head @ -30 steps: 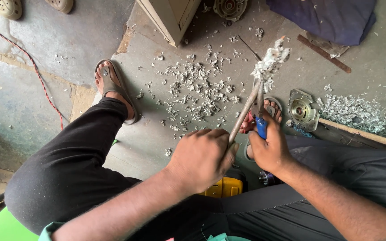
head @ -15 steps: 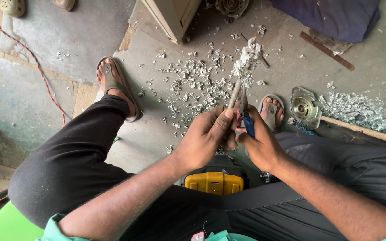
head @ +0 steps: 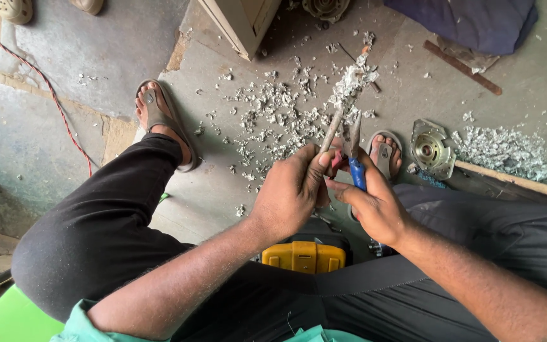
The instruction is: The person sits on a chair and uses pliers to pull crumpled aluminum foil wrapping off a metal rod, working section by section and letting the stripped foil fall onto the floor with other scrap. They reposition the rod in the pliers repeatedly to strip more of its length.
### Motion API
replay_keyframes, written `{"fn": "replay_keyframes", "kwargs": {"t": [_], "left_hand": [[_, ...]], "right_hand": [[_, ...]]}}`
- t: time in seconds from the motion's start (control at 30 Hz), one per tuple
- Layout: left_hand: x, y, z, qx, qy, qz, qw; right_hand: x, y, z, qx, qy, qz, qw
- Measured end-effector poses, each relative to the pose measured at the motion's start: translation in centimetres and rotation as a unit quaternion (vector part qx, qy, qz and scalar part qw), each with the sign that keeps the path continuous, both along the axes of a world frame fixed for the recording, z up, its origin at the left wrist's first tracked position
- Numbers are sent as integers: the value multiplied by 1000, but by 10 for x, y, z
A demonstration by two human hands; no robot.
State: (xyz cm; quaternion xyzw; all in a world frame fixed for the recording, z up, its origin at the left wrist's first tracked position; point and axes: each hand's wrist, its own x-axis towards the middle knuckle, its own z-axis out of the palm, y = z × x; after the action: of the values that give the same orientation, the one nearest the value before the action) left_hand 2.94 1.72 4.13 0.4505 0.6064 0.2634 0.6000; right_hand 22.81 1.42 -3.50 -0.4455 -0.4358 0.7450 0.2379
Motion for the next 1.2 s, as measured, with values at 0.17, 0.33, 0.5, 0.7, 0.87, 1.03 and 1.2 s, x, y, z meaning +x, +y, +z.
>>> {"fn": "replay_keyframes", "kwargs": {"t": [0.17, 0.33, 0.5, 0.7, 0.87, 1.03, 1.2], "left_hand": [[3, 0, -3, 5, 28, 17, 999], [7, -3, -5, 20, 63, 18, 998], [8, -5, -13, 47, 140, -12, 989], [13, -10, -11, 110, 140, -16, 984], [18, -14, -1, 32, 17, 35, 999], [15, -12, -9, -35, -114, 69, 990], [11, -12, -28, -4, -222, 96, 970]], "right_hand": [[-3, 0, 5, 58, -25, 24, 998], [-6, -1, 7, 39, -18, 12, 999], [-4, -1, 7, 39, -32, 12, 999], [-2, -10, 4, 18, 25, -43, 999], [-8, -11, -6, 138, -20, -57, 989], [5, 28, -18, 422, -230, -6, 877], [21, 61, -7, 478, -363, 64, 797]]}}
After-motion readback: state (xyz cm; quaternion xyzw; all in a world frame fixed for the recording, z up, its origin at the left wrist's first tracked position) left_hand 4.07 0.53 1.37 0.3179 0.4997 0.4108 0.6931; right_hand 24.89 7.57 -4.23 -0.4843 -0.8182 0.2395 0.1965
